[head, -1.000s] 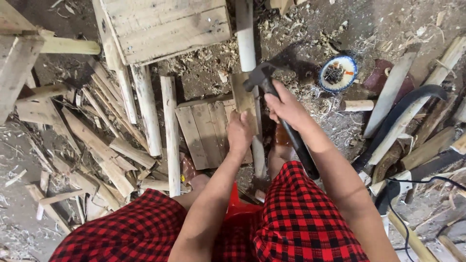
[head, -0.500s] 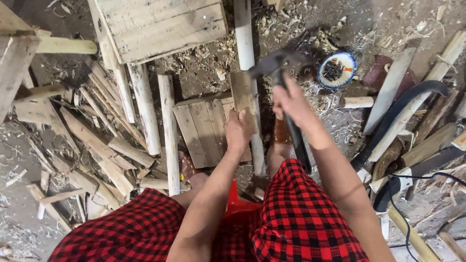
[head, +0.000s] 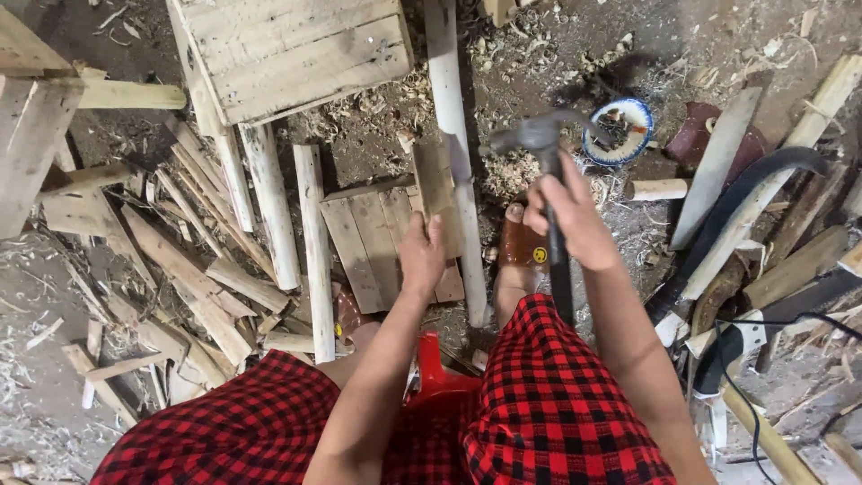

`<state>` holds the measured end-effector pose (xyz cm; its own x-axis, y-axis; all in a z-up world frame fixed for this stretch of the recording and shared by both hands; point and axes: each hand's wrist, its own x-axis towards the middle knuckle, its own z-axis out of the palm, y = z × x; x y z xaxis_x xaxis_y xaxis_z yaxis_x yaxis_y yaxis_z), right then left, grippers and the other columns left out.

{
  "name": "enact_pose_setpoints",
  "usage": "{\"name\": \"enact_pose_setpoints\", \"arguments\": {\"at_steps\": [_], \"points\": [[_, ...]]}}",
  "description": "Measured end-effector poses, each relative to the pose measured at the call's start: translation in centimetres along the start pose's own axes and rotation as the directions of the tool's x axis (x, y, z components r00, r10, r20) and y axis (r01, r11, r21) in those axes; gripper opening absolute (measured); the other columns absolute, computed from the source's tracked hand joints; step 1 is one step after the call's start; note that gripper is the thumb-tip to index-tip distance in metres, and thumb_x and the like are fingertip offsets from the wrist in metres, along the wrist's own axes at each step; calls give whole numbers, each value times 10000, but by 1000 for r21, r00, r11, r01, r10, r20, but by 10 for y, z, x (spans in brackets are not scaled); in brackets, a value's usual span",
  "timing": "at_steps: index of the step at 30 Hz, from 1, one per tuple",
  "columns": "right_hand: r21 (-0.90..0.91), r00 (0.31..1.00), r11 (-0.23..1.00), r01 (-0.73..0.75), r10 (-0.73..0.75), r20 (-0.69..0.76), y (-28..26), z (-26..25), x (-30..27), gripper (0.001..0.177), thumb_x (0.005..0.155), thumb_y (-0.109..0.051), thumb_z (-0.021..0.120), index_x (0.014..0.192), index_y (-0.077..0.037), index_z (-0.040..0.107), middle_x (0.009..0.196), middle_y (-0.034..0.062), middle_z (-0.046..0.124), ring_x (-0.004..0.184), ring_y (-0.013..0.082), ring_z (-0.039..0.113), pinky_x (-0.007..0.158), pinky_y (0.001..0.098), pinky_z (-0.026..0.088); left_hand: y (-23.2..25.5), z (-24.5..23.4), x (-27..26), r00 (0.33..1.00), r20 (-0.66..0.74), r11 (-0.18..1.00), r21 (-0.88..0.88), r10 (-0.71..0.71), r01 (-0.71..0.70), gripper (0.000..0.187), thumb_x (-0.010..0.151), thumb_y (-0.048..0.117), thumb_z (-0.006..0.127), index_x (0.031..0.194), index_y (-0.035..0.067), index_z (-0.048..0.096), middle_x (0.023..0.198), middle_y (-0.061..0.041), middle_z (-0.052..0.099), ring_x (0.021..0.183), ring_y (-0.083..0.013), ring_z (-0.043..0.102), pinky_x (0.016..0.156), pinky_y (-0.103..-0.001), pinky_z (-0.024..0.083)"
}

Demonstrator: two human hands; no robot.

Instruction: The person sits on a small stool and uses a curved knife to shave and shape a cylindrical wooden stick. They rotate the stick frequently to smooth its surface and then switch to carving a smaller, rectangular piece of wood.

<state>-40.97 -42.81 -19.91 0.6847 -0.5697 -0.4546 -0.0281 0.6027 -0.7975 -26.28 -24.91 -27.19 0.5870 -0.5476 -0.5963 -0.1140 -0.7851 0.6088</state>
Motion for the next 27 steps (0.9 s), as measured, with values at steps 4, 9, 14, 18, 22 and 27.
{"name": "enact_pose_setpoints", "arguments": {"at_steps": [4,9,14,18,22,27], "points": [[527,948,850,-11,-158,274,31,-39,-34,488,936,-320,451,1379,-181,300,652,24,357,387,74,410,298,205,407,25,-25,-16,972,-155,944,304,178,-124,248,926,306,533,891,60,521,689,-193,594,665,-404,642,552,-417,482],[-645,925,763,31,-266,-270,42,-17,-72,386,894,-99,574,1208,74,431,857,309,528,743,401,570,598,491,470,7,-45,-23,676,-171,485,819,716,-306,520,802,23,601,1223,314,505,1194,-83,450,775,-289,561,594,-346,389],[-142,990,987,-81,63,-128,38,-11,-73,98,872,-68,497,963,-36,481,572,115,504,405,188,533,322,301,460,-34,-39,-32,806,-61,502,809,589,-305,717,756,526,664,1381,304,388,1295,-150,428,1154,-356,488,868,-444,388],[-719,977,663,-209,110,-182,9,38,-47,445,859,-210,541,1252,-51,407,921,315,595,857,539,572,656,604,421,-45,-38,-17,751,-38,455,815,659,-358,654,751,486,699,1315,256,460,1133,-131,475,1041,-352,519,814,-429,395],[-753,965,606,-258,194,-174,32,54,-32,511,867,-257,546,1332,-135,373,975,257,615,891,476,596,689,574,462,-46,-38,-14,749,-94,506,791,656,-344,757,627,440,803,1283,276,462,1041,-117,469,897,-318,515,769,-416,384],[-993,980,65,-94,182,-80,11,99,-19,601,875,-360,527,1382,-90,348,1154,221,576,891,538,559,751,643,440,-55,-37,-10,775,-72,582,706,628,-405,773,664,448,776,1335,330,411,1018,-134,454,853,-348,501,740,-444,382]]}}
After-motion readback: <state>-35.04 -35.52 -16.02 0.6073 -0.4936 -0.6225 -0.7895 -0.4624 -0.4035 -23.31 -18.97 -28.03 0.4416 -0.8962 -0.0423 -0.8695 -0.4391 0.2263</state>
